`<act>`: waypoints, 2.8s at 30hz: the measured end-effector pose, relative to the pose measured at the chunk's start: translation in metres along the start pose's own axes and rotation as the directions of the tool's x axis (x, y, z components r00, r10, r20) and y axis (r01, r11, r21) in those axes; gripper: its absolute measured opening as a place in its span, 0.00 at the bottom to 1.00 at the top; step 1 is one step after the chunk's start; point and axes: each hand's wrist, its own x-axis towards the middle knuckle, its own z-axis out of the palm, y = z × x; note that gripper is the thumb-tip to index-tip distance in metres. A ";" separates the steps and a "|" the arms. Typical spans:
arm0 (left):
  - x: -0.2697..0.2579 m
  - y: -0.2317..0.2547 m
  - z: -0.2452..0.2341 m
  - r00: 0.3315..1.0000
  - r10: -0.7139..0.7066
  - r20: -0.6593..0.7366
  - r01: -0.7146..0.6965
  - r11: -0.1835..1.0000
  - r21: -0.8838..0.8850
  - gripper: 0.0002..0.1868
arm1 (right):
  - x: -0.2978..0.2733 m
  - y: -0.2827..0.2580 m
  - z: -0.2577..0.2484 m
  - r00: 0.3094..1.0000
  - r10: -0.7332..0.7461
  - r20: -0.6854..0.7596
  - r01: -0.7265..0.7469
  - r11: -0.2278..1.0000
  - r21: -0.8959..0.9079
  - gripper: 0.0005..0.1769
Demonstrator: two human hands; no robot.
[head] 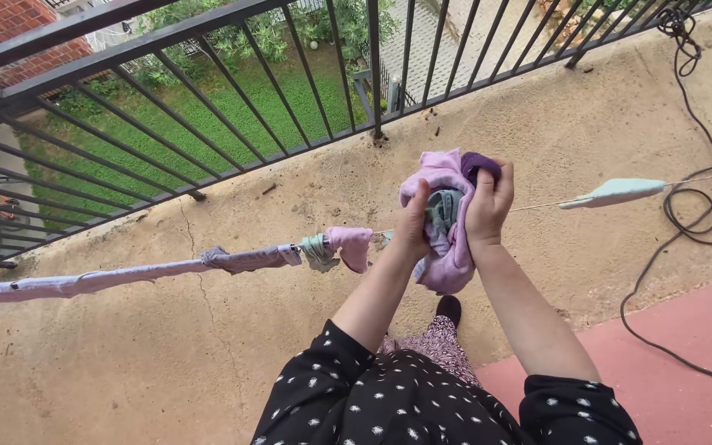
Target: The person hangs various pieces of laundry, including underwear and socks, on a clothesline and a drying rack on a balcony. They pick up items from the rack, unfold them, and place them on the line to dry.
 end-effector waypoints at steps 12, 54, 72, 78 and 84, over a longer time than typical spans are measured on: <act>0.001 0.038 -0.011 0.967 0.251 0.038 -0.194 0.636 0.747 0.40 | 0.043 -0.043 -0.031 0.833 0.536 0.135 -0.497 0.620 0.607 0.06; 0.113 -0.027 0.149 0.960 0.164 0.228 -0.276 0.395 0.876 0.16 | 0.196 0.158 -0.428 0.635 0.754 0.168 -0.717 0.495 0.490 0.12; 0.292 -0.055 0.252 0.986 -0.016 0.167 -0.114 0.667 0.736 0.22 | 0.208 0.262 -0.521 0.653 0.754 0.065 -0.626 0.489 0.608 0.28; 0.343 -0.055 0.232 0.982 0.117 0.145 -0.185 0.726 0.662 0.23 | 0.224 0.309 -0.585 0.554 0.832 0.040 -0.729 0.461 0.506 0.22; 0.350 -0.094 0.292 0.972 0.223 0.075 -0.216 0.722 0.657 0.26 | 0.324 0.235 -0.600 0.563 0.823 -0.077 -0.741 0.544 0.395 0.08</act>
